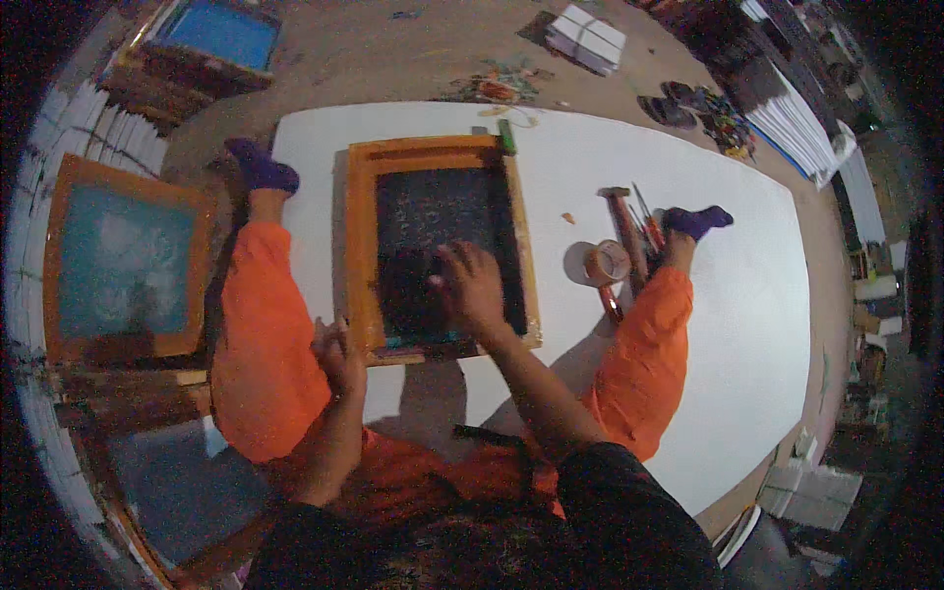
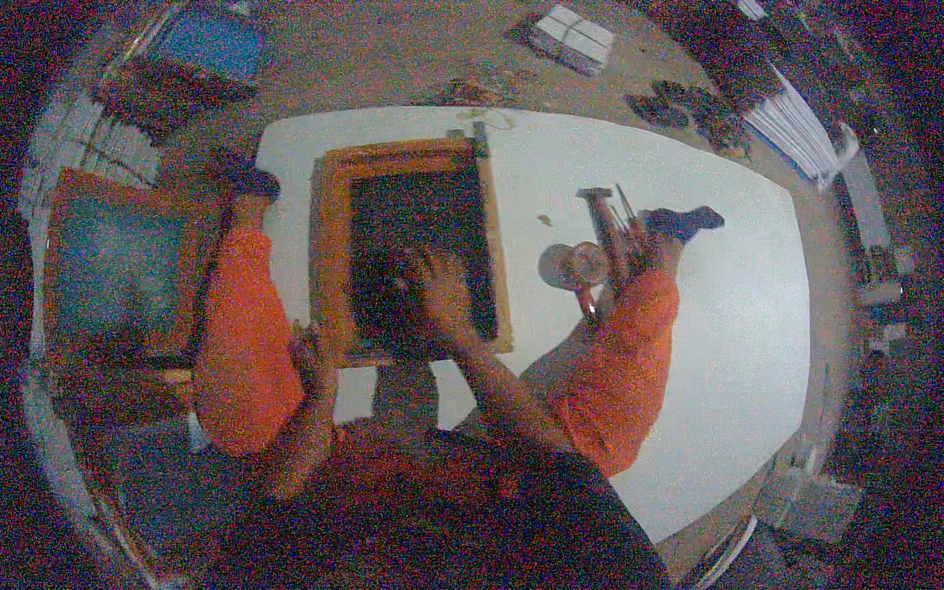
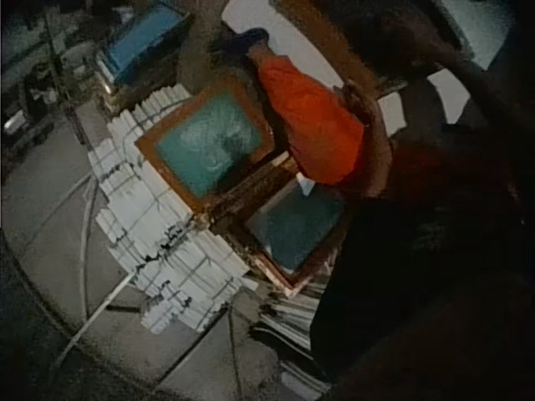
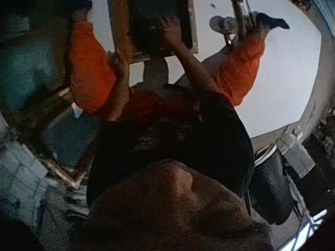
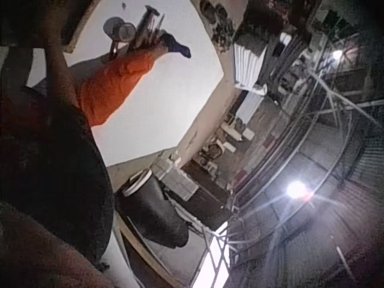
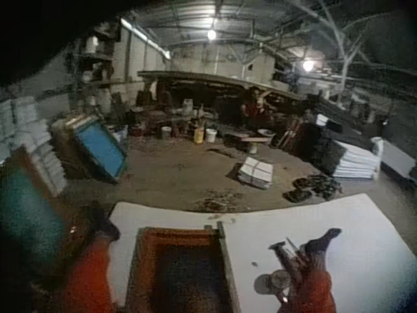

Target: The person sits on the floor and applies brown packing tape to the edges of a wooden frame with a dark screen. They repeatedly tear off pieces of tape and press them along the frame's perimeter, smoothing them down with their fingers.

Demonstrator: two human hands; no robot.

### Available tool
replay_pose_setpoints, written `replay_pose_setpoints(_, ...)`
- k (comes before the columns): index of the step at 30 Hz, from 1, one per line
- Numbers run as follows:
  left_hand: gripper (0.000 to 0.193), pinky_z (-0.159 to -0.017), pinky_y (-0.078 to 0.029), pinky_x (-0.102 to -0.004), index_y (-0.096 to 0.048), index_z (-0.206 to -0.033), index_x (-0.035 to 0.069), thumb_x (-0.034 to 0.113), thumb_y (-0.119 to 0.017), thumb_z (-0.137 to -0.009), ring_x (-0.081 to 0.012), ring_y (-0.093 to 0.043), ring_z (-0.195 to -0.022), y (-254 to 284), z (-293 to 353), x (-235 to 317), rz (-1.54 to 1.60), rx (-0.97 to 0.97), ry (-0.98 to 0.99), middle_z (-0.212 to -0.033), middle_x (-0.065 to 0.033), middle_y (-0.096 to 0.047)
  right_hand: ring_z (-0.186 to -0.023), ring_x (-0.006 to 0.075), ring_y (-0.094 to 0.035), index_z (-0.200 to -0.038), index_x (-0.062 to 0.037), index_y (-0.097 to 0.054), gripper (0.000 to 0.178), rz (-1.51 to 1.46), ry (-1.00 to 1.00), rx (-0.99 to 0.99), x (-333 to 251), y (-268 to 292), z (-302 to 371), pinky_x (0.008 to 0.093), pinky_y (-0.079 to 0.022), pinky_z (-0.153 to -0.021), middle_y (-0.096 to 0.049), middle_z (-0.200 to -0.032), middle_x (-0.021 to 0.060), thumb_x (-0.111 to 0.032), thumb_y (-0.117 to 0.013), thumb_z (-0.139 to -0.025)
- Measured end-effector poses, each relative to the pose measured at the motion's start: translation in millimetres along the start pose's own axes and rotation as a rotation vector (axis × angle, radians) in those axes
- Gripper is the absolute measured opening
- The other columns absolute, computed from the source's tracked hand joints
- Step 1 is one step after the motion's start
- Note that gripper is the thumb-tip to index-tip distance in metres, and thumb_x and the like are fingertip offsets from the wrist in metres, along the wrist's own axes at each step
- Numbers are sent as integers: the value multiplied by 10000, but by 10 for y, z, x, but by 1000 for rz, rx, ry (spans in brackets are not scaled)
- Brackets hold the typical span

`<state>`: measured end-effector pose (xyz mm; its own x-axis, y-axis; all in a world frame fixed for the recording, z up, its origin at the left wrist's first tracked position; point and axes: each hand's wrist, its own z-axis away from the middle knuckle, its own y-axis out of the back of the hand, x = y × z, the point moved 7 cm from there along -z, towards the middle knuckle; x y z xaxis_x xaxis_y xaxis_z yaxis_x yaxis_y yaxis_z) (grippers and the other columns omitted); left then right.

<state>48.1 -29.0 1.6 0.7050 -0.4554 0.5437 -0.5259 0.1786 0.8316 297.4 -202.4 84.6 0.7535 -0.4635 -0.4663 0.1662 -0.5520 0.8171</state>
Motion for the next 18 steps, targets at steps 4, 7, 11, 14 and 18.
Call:
replay_pose_setpoints(4, 511, -1040, -419, -537, -714, -1047, -64, 392, -485, -1070, -459, -549, -1190, 157, -197, 250, 242, -50, -21, -1159, -290, -657, -1215, 412, -541, -1273, -100, -626, 457, 151, -294, 83, 1126, 750, 354, 525, -444, -1013, -601, -1289, 178, -297, -754, -881)
replay_pose_setpoints(7, 468, -1016, -424, -535, -710, -1023, -59, 358, -501, -1065, -437, -565, -1165, 125, -155, 141, 133, 79, -8, -1183, -260, -654, -1260, 425, -521, -1243, -103, -633, 466, 494, -488, 58, 1617, 1138, 591, 539, -406, -1062, -616, -1256, 166, -373, -735, -878)
replay_pose_setpoints(11, 412, -1000, -432, -510, -718, -1081, -33, 334, -532, -1056, -408, -579, -1151, 174, -54, 375, -86, 196, -210, -1216, -231, -647, -1336, 439, -489, -1249, -31, -627, 487, 735, -462, 112, 1995, 1334, 825, 574, -299, -1163, -613, -1349, 191, -336, -710, -879)
replay_pose_setpoints(14, 352, -999, -436, -477, -728, -1127, 0, 305, -573, -1041, -375, -594, -1127, 306, 51, 783, -9, 98, -254, -1190, -204, -663, -1309, 422, -516, -1216, -30, -646, 448, 722, -466, 72, 2021, 1340, 859, 591, -283, -1163, -633, -1331, 173, -308, -707, -869)
replay_pose_setpoints(18, 344, -969, -458, -401, -719, -1173, 21, 313, -653, -1004, -269, -617, -1065, 133, 90, 1040, 489, -23, -127, -1151, -131, -684, -1216, 342, -582, -1126, -111, -686, 277, 523, -321, 150, 1514, 1412, 680, 584, -296, -1151, -701, -1190, 73, -216, -687, -870)
